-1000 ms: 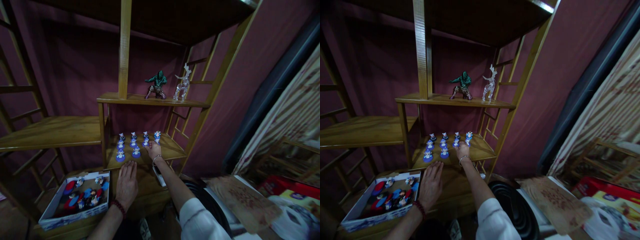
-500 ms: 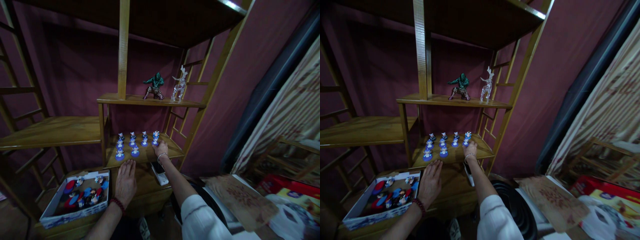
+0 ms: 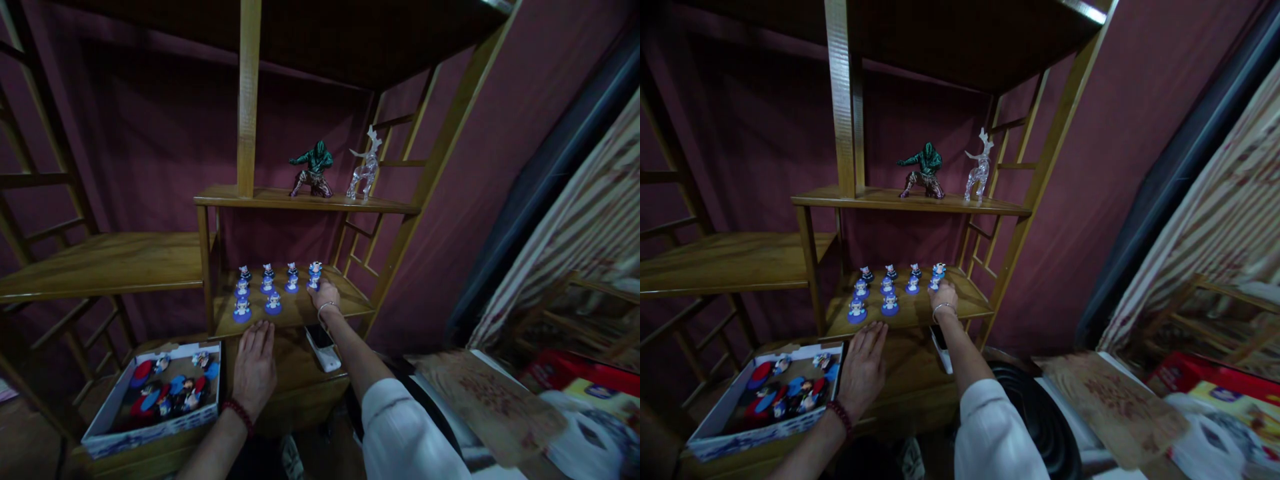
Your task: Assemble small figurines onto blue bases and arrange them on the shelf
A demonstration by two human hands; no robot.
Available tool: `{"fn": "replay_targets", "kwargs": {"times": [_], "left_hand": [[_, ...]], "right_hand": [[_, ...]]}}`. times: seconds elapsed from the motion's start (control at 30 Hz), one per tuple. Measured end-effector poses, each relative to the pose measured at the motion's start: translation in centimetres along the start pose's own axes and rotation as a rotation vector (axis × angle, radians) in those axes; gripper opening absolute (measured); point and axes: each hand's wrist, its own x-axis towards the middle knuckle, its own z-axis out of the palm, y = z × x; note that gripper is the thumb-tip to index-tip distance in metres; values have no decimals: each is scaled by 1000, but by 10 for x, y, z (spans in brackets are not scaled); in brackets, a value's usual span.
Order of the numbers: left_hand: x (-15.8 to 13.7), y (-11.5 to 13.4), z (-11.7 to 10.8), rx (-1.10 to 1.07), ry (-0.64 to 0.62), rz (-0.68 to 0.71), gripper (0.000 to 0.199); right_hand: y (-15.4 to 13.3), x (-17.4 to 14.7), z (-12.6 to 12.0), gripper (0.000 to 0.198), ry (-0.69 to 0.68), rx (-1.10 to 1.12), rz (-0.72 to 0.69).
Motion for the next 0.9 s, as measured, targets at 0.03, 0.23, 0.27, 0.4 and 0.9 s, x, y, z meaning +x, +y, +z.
{"fn": "replay_targets", "kwargs": {"times": [0.03,0.23,0.27,0.4,0.9], "left_hand": [[0,0,0,-2,3,-1,49],[0,0,0,-9,-6,-5,51],[0,0,0,-10,-11,-4,51],[0,0,0,-13,-23,-3,51],[-4,1,-1,-41,-25,-21,57]], "right_hand": [[0,1,1,32,-1,-4,0],[2,4,3,30,-1,-5,-17],[2,4,4,30,-3,-8,-18],[3,7,5,30,-5,-14,-21],[11,-11,6,35,149,195,-24]]}}
